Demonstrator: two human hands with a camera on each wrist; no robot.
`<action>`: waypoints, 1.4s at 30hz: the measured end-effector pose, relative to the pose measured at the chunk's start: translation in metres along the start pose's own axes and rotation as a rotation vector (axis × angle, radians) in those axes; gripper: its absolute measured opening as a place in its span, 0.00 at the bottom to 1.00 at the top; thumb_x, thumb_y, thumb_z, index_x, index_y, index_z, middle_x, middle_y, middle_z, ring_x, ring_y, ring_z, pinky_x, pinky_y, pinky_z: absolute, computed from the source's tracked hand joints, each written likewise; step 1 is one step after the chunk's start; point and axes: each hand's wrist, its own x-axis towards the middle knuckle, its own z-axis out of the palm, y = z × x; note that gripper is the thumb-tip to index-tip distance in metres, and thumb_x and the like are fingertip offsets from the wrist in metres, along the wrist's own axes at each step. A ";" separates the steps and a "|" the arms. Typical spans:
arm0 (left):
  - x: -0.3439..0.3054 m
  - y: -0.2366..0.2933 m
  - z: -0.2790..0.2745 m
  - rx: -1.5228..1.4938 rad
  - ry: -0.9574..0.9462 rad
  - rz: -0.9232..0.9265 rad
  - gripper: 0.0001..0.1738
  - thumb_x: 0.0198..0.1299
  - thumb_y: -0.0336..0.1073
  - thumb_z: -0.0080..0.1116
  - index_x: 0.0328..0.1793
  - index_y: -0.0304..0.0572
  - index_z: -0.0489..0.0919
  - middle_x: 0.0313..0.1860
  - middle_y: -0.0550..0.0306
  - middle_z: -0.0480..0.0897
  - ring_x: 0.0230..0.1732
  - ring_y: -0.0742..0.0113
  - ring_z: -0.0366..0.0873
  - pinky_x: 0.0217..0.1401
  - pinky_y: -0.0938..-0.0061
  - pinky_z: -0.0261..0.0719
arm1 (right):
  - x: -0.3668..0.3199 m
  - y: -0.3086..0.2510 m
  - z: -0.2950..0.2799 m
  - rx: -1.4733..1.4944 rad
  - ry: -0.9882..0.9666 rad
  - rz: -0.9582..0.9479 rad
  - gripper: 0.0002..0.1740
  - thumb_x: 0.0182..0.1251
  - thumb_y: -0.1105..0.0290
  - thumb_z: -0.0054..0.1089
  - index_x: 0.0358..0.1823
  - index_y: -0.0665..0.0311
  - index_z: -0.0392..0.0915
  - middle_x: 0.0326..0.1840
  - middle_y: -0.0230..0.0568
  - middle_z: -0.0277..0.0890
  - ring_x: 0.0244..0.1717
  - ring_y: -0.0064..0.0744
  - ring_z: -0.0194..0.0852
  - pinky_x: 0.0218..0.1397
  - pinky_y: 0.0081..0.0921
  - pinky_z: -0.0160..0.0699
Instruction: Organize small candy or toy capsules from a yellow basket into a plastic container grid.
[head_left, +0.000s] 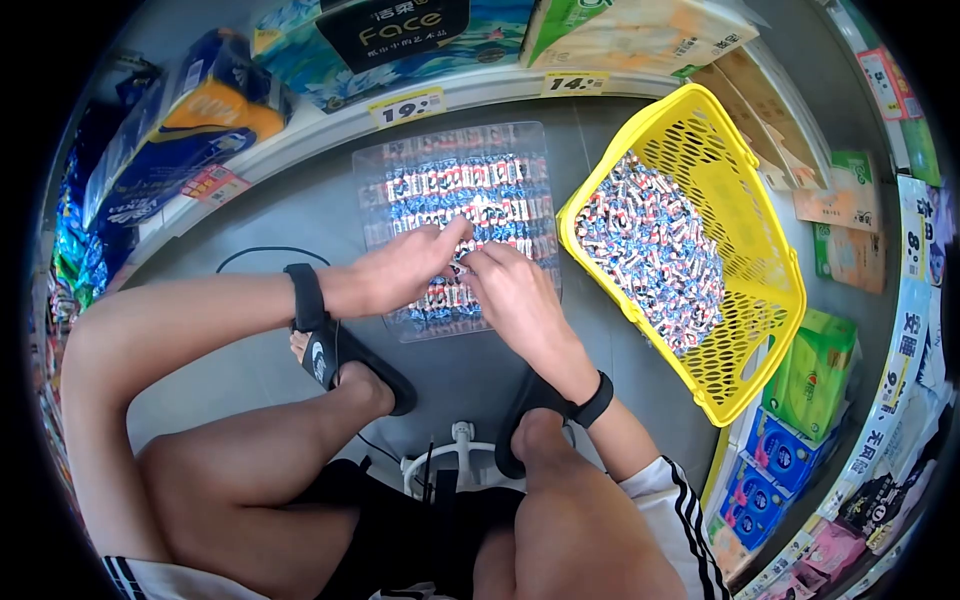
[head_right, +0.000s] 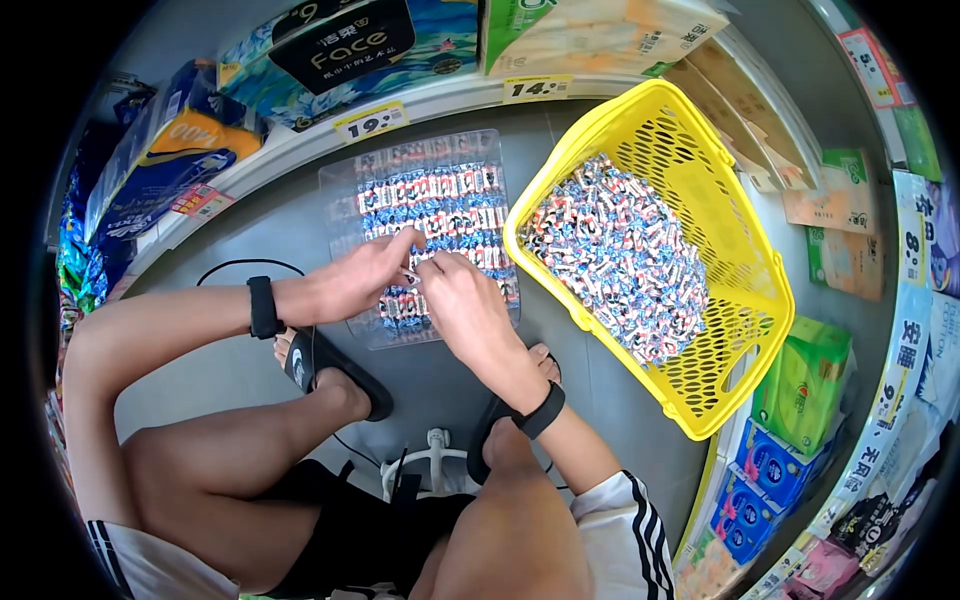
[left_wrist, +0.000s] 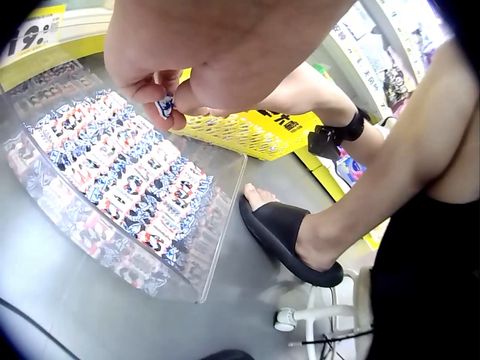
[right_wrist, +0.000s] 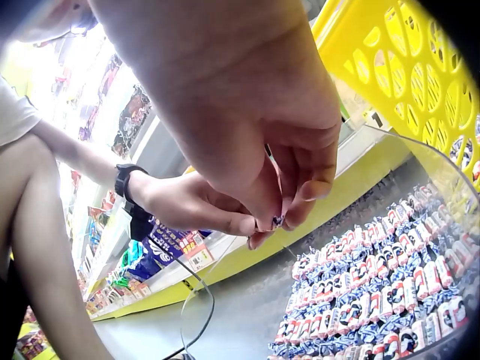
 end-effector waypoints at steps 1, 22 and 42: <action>0.002 -0.004 -0.001 -0.023 -0.017 -0.024 0.36 0.50 0.08 0.55 0.67 0.32 0.62 0.51 0.29 0.82 0.52 0.35 0.88 0.52 0.51 0.85 | 0.002 0.003 0.005 -0.007 0.043 0.003 0.10 0.69 0.71 0.70 0.47 0.69 0.86 0.43 0.49 0.83 0.43 0.56 0.86 0.46 0.49 0.86; 0.039 -0.077 0.010 0.465 0.073 -0.204 0.49 0.55 0.24 0.63 0.83 0.14 0.55 0.84 0.25 0.60 0.84 0.35 0.61 0.80 0.56 0.75 | 0.091 0.057 0.068 0.076 0.337 0.484 0.05 0.63 0.78 0.69 0.35 0.75 0.85 0.35 0.66 0.86 0.41 0.67 0.88 0.49 0.53 0.86; 0.055 -0.088 0.015 0.505 -0.102 -0.177 0.50 0.57 0.29 0.63 0.85 0.20 0.55 0.87 0.32 0.56 0.84 0.38 0.62 0.78 0.54 0.76 | 0.109 0.085 0.085 0.073 0.305 0.495 0.11 0.67 0.79 0.64 0.49 0.72 0.87 0.42 0.65 0.87 0.46 0.65 0.89 0.53 0.52 0.87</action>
